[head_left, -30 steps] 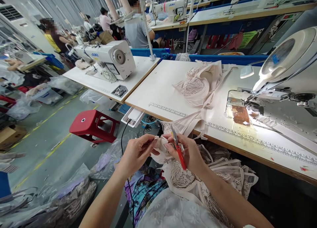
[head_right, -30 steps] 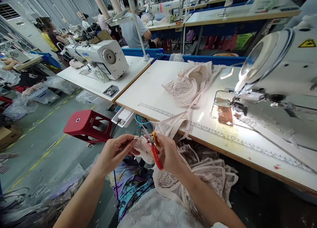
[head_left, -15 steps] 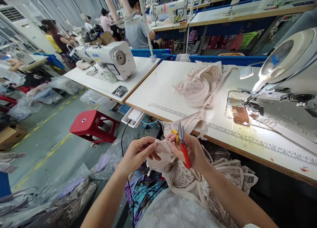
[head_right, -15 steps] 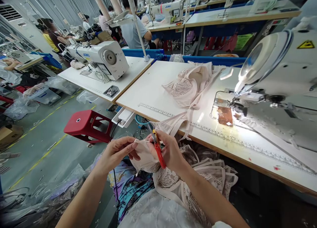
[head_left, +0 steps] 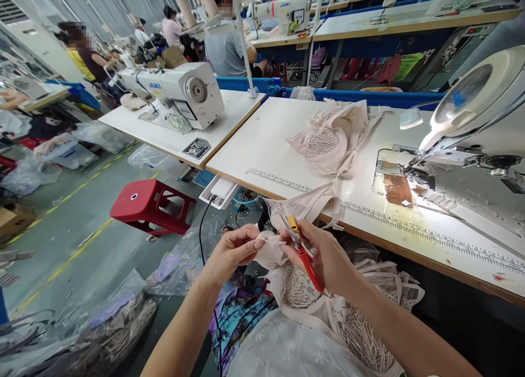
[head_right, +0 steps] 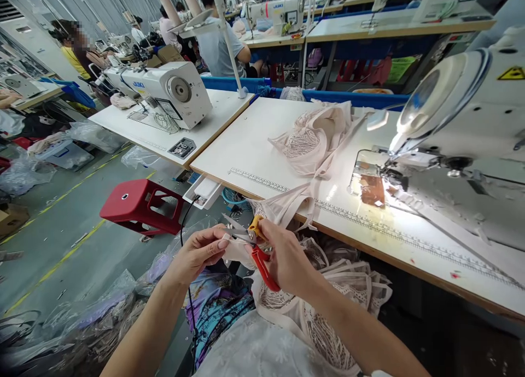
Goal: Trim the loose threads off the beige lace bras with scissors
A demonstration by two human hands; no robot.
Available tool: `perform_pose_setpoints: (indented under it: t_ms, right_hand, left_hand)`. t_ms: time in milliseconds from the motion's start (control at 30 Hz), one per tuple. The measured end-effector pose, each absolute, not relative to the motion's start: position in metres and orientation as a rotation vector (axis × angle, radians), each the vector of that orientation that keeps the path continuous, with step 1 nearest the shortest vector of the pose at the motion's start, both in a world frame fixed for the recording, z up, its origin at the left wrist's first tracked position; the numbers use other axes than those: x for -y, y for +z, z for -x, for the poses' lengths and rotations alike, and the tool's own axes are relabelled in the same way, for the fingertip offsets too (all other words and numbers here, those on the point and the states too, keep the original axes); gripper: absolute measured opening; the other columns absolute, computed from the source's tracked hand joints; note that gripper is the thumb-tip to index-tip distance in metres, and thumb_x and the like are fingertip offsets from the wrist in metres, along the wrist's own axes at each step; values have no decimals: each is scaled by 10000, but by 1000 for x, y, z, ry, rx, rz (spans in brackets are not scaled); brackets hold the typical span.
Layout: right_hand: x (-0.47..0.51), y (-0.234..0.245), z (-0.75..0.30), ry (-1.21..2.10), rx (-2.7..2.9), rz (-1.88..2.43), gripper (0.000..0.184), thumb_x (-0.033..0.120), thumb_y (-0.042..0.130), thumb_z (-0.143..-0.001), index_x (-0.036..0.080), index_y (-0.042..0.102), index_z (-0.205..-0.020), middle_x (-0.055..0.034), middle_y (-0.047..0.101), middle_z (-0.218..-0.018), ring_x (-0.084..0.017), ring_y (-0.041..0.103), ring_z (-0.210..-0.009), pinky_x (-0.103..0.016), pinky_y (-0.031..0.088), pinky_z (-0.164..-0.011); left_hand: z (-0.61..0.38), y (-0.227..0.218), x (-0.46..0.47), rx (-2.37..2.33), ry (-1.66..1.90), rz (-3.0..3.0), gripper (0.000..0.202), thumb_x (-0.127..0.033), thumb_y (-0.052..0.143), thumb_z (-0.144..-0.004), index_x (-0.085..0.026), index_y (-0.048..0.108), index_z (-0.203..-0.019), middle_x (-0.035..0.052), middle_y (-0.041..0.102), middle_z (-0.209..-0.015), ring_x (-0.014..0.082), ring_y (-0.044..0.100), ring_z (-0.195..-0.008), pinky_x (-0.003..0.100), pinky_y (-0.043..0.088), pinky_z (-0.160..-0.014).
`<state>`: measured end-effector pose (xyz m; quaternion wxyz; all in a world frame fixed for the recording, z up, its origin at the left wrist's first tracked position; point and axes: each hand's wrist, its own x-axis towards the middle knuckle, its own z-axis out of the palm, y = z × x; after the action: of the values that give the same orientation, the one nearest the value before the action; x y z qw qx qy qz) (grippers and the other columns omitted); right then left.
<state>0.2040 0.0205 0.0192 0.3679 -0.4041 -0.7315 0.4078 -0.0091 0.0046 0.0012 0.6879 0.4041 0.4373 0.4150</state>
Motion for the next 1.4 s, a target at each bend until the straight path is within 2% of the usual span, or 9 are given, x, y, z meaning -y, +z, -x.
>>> perform_pose_setpoints:
  t_ms: [167,333,433,567,833,1000,1200,1300,1400]
  right_hand:
    - [-22,30,-211,997,2019,1016,139,254,631,-837,207,501,-832,-15,591,-767,-153,515,-657,-245,435,-559]
    - [-20,44,-210,963,2105,985,155,236,575,-862,220,438,-791,-14,586,-765,-156,545,-673,-256,427,-588]
    - [-25,51,-212,942,2242,1001,205,324,606,-877,222,446,-800,-6,594,-759,-151,540,-657,-261,409,-583]
    - [-40,63,-224,747,2539,1105,326,483,660,-831,223,474,-768,-20,594,-748,-170,522,-633,-281,359,-544]
    - [-52,74,-234,515,2742,1164,414,550,685,-773,229,452,-652,-21,582,-639,-159,460,-516,-297,277,-477]
    - [-52,73,-228,322,2781,1078,362,499,651,-805,214,493,-647,-52,594,-631,-170,481,-525,-292,274,-468]
    - [-53,66,-230,243,2807,1010,318,408,677,-803,193,536,-616,-42,599,-570,-147,459,-485,-278,265,-464]
    - [-54,62,-236,296,2742,1067,325,383,661,-817,203,511,-591,-26,575,-533,-141,441,-459,-281,237,-459]
    - [-51,52,-240,535,2571,1135,342,413,589,-875,211,473,-626,-9,563,-566,-140,463,-485,-268,277,-476]
  left_hand:
    - [8,-1,-5,-932,914,-884,346,-439,814,-725,-124,672,-752,-11,457,-775,10,326,-480,180,185,-424]
    - [9,2,-5,-919,950,-914,316,-405,829,-708,-120,696,-740,-2,474,-786,20,342,-500,188,215,-425]
    - [11,3,-4,-892,950,-890,309,-400,831,-705,-121,699,-737,3,488,-795,13,340,-492,178,213,-420]
    - [13,4,-4,-905,940,-852,330,-409,845,-676,-125,692,-744,9,508,-794,10,321,-482,164,206,-403]
    - [9,14,-7,-913,909,-885,369,-423,851,-656,-117,647,-696,-2,475,-754,25,340,-498,153,206,-402]
    - [9,16,-7,-913,867,-951,348,-419,806,-726,-116,638,-696,-12,441,-728,27,318,-500,164,214,-420]
    - [15,12,-3,-968,848,-951,370,-448,810,-710,-121,637,-706,-11,454,-730,32,327,-491,173,240,-420]
    - [16,11,-2,-984,858,-947,353,-442,800,-729,-124,647,-711,-4,475,-747,35,354,-499,172,255,-423]
    - [16,16,-1,-967,865,-1028,267,-396,753,-800,-138,691,-766,4,518,-780,26,377,-495,164,273,-420]
